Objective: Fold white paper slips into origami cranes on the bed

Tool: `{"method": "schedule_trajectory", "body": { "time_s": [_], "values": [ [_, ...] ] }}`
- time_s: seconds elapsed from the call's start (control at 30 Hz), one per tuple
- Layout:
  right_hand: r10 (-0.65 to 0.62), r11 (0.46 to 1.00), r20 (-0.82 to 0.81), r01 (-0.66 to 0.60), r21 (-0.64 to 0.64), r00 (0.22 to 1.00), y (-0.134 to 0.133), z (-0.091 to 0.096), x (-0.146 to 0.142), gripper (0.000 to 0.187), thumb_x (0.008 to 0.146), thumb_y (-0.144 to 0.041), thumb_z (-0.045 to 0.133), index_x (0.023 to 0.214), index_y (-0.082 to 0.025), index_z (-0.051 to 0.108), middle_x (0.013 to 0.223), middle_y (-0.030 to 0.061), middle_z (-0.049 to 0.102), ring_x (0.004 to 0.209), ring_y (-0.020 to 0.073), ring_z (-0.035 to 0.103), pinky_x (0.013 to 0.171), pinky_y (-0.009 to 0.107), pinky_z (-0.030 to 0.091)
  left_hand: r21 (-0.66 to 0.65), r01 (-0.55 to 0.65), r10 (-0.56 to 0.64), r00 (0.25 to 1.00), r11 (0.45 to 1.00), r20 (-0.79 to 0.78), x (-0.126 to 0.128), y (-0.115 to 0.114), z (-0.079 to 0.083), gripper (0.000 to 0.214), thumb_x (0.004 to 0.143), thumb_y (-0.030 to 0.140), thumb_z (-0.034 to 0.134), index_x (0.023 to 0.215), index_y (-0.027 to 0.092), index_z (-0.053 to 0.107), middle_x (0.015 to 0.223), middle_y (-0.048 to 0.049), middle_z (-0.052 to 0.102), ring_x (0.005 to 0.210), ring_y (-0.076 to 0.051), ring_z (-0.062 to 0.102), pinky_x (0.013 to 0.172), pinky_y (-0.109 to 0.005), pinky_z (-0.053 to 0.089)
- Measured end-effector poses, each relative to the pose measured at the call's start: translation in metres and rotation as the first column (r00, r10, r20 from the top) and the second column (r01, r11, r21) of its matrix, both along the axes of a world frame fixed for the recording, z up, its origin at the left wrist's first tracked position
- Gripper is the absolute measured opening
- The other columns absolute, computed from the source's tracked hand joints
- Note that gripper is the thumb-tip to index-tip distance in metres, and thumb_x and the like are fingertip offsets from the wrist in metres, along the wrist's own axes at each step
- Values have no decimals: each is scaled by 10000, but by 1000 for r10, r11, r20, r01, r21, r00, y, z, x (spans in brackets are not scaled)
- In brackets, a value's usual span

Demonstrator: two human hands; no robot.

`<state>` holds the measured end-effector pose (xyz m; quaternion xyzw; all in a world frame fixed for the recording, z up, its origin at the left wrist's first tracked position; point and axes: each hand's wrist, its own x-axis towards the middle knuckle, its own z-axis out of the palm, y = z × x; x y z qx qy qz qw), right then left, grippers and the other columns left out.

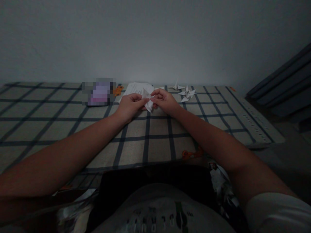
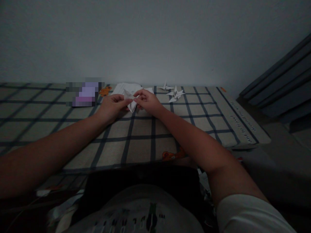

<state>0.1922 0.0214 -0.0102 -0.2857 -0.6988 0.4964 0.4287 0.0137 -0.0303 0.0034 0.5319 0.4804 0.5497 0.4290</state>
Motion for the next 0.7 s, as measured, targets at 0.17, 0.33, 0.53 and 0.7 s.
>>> {"method": "schedule_trajectory", "body": {
  "time_s": [0.17,0.33,0.53,0.7],
  "values": [
    [71,997,23,-70,-36,997,-6,3,0,401,867,-317,713,1180,-200,492,647,-93,604,613,108,646,611,215,540,35,-18,19,999,999,-49,-2,0,1,268,717,387,836,702,181,666,662,-16,683,535,-118,599,525,-237,491],
    [70,997,29,-69,-16,997,-5,1,-2,398,846,-260,701,1169,-200,476,623,-111,587,574,99,624,580,202,515,63,-25,29,997,998,-68,-2,0,0,297,708,419,843,715,182,664,673,-17,684,567,-129,619,543,-241,485],
    [109,994,28,-109,-13,994,-8,2,-1,505,872,-323,698,1299,-207,454,677,-85,636,595,115,653,599,227,537,112,-58,72,990,992,-125,0,-4,6,269,758,425,812,764,194,676,676,-14,682,606,-149,627,578,-261,492],
    [124,992,19,-124,1,992,-7,-1,-1,524,870,-306,699,1319,-212,446,665,-96,611,570,107,637,577,222,526,127,-54,69,990,991,-123,-2,-2,5,267,772,424,810,808,186,694,711,-22,696,630,-157,639,623,-284,508]
  ]
}}
